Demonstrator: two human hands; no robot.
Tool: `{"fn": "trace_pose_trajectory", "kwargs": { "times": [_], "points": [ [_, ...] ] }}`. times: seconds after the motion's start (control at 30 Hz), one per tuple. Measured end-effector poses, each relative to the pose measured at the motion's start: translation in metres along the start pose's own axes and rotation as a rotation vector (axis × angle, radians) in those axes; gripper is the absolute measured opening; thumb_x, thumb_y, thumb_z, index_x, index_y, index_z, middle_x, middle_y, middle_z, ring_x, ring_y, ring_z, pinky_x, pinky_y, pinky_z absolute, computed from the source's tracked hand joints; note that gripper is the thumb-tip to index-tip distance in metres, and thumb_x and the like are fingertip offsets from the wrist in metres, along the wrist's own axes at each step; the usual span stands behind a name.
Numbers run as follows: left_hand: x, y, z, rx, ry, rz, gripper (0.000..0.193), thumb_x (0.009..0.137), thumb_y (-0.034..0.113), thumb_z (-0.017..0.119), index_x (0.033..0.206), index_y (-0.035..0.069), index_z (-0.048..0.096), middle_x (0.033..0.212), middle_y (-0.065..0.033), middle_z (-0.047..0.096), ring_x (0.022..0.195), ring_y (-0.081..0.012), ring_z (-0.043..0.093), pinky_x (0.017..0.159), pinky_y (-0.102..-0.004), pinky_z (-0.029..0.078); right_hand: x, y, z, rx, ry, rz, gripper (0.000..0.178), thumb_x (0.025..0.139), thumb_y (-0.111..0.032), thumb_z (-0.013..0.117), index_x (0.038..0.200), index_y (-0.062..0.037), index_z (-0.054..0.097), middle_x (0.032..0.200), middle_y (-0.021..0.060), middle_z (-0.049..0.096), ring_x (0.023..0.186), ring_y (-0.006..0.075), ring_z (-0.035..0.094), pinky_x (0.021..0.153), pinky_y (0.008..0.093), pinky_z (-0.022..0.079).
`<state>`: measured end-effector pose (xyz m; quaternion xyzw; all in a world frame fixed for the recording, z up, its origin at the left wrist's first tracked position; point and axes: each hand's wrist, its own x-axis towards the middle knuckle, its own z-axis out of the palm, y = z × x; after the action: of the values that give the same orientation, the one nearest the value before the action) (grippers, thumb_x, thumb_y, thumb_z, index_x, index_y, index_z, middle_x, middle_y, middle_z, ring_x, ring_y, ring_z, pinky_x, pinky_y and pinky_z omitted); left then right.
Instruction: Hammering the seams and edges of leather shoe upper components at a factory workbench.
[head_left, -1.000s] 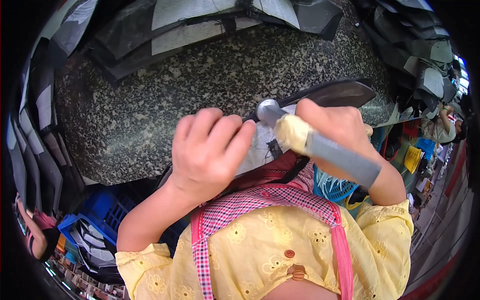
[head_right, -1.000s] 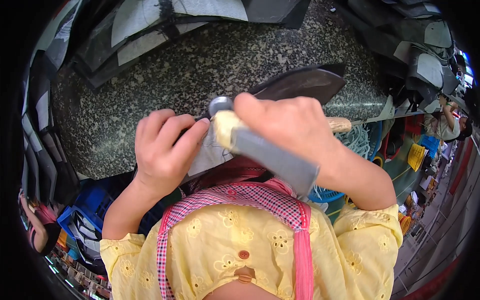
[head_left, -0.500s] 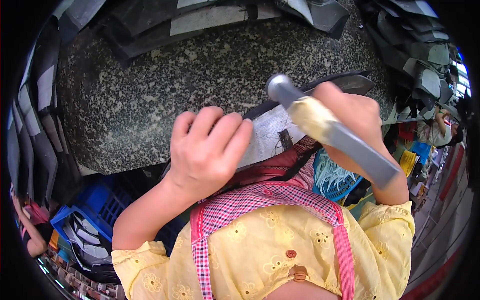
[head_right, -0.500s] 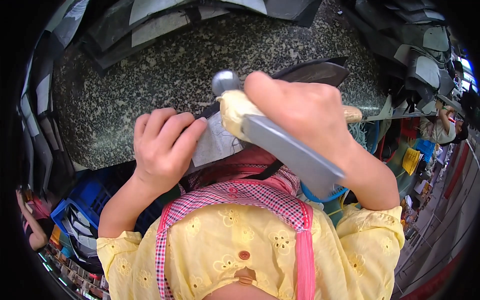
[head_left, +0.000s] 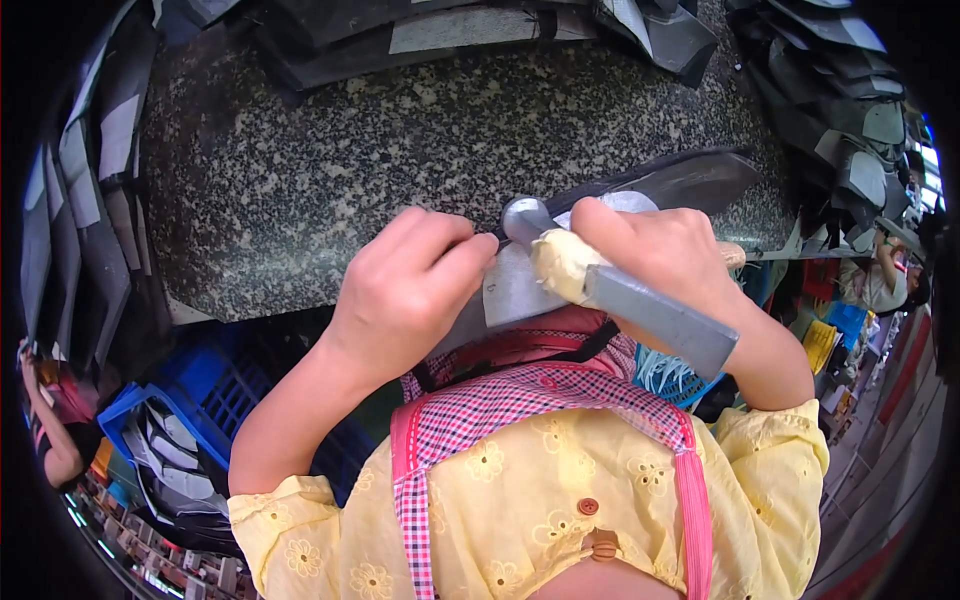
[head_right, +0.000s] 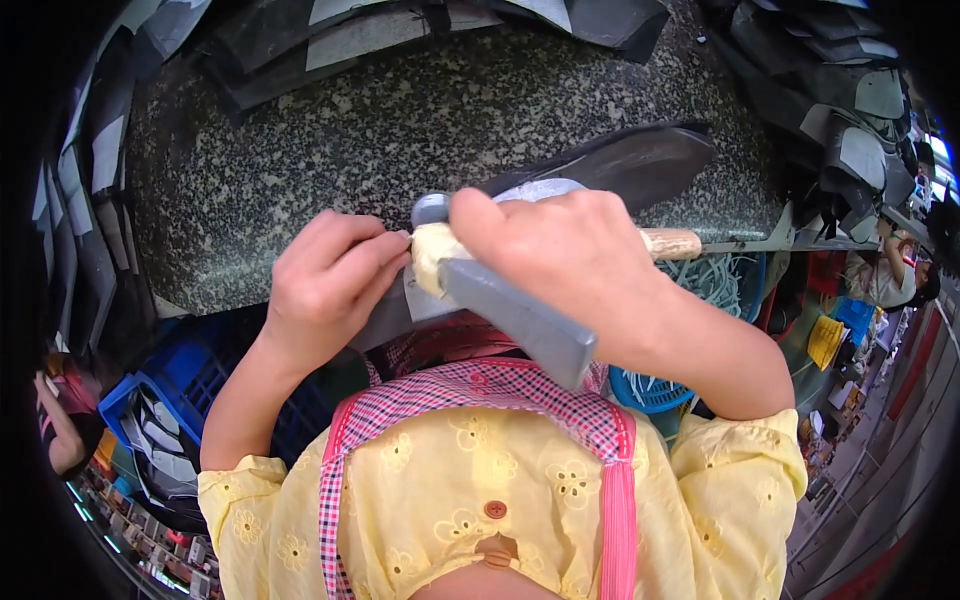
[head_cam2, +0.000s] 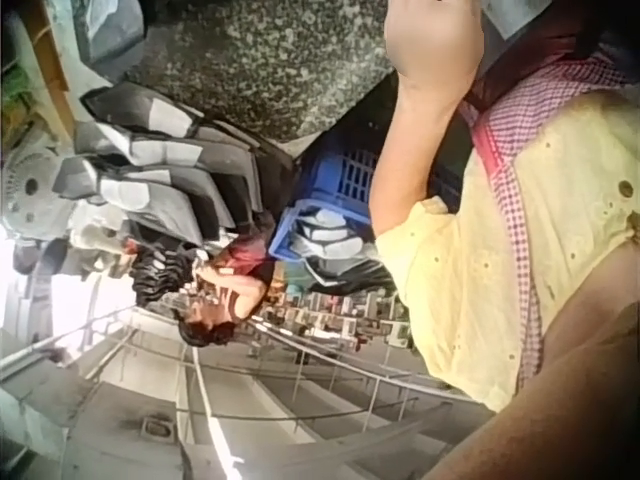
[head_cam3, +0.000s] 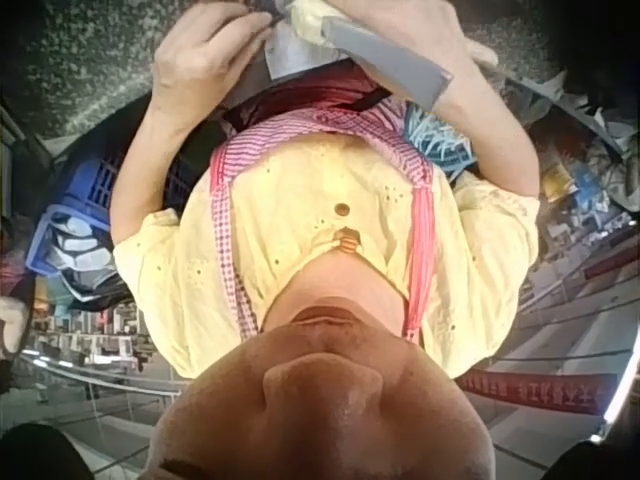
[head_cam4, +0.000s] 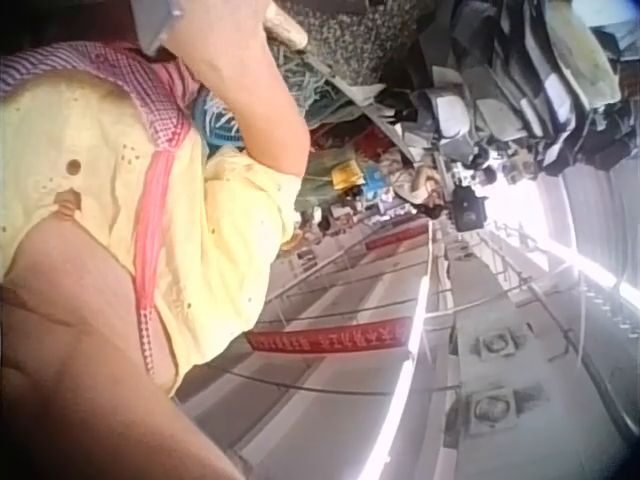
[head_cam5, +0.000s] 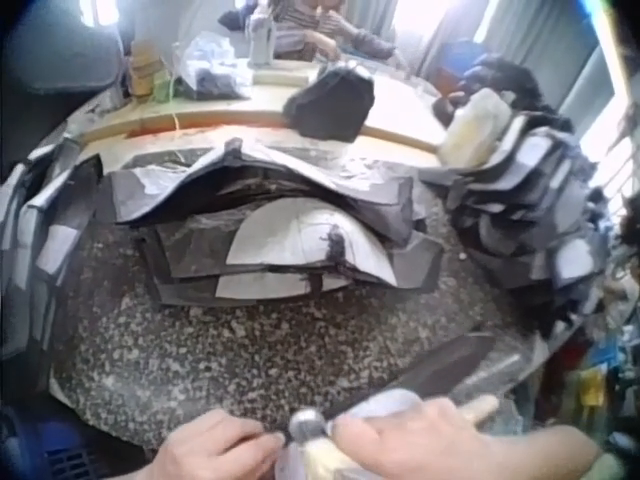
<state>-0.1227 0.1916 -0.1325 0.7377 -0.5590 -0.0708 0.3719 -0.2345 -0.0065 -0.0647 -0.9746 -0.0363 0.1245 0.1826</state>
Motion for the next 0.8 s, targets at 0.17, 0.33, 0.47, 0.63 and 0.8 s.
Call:
{"fn": "trace_pose_trajectory", "kwargs": {
  "times": [0.17, 0.33, 0.47, 0.63, 0.8],
  "points": [
    [0.014, -0.008, 0.006, -0.242, -0.098, -0.020, 0.019, 0.073, -0.002, 0.070, 0.091, 0.004, 0.068, 0.084, -0.0085, 0.062, 0.076, -0.0253, 0.063, 0.064, -0.0343, 0.052, -0.014, 0.021, -0.015, 0.108, 0.110, 0.130, 0.028, 0.075, -0.011, 0.073, 0.089, -0.0073, 0.050, 0.070, 0.0102, 0.062, 0.062, 0.0297, 0.064, 0.051, 0.0362, 0.048],
    [0.044, -0.003, 0.048, -0.148, 0.029, 0.186, 0.017, 0.071, 0.004, 0.061, 0.087, 0.002, 0.059, 0.081, -0.0072, 0.050, 0.077, -0.0222, 0.055, 0.061, -0.0305, 0.051, -0.040, 0.012, -0.056, 0.439, 0.426, 0.360, 0.033, 0.077, -0.019, 0.080, 0.096, -0.0016, 0.058, 0.075, 0.0085, 0.064, 0.066, 0.0163, 0.065, 0.057, 0.0269, 0.048],
    [0.050, 0.002, 0.042, -0.133, -0.083, 0.178, 0.030, 0.066, -0.002, 0.068, 0.096, 0.000, 0.066, 0.086, -0.0085, 0.058, 0.075, -0.0254, 0.057, 0.063, -0.0347, 0.050, -0.037, 0.023, -0.018, 0.248, 0.176, 0.271, 0.030, 0.078, -0.027, 0.078, 0.089, -0.0090, 0.057, 0.076, 0.0104, 0.064, 0.063, 0.0281, 0.066, 0.054, 0.0343, 0.050],
    [0.052, -0.006, 0.024, -0.065, -0.127, 0.193, 0.031, 0.064, 0.001, 0.070, 0.094, 0.005, 0.067, 0.087, -0.0058, 0.058, 0.078, -0.0244, 0.056, 0.065, -0.0351, 0.048, -0.028, 0.042, -0.016, 0.146, 0.116, 0.211, 0.028, 0.080, -0.029, 0.075, 0.085, -0.0108, 0.054, 0.064, 0.0092, 0.058, 0.057, 0.0319, 0.062, 0.049, 0.0406, 0.048],
    [0.043, 0.003, 0.023, 0.151, -0.102, 0.306, 0.031, 0.062, 0.004, 0.072, 0.093, 0.008, 0.068, 0.089, -0.0034, 0.061, 0.081, -0.0236, 0.055, 0.067, -0.0347, 0.044, -0.032, 0.012, -0.040, 0.284, 0.313, 0.307, 0.039, 0.071, -0.029, 0.084, 0.087, -0.0070, 0.055, 0.072, 0.0044, 0.067, 0.064, 0.0196, 0.067, 0.055, 0.0314, 0.048]
  ]
}}
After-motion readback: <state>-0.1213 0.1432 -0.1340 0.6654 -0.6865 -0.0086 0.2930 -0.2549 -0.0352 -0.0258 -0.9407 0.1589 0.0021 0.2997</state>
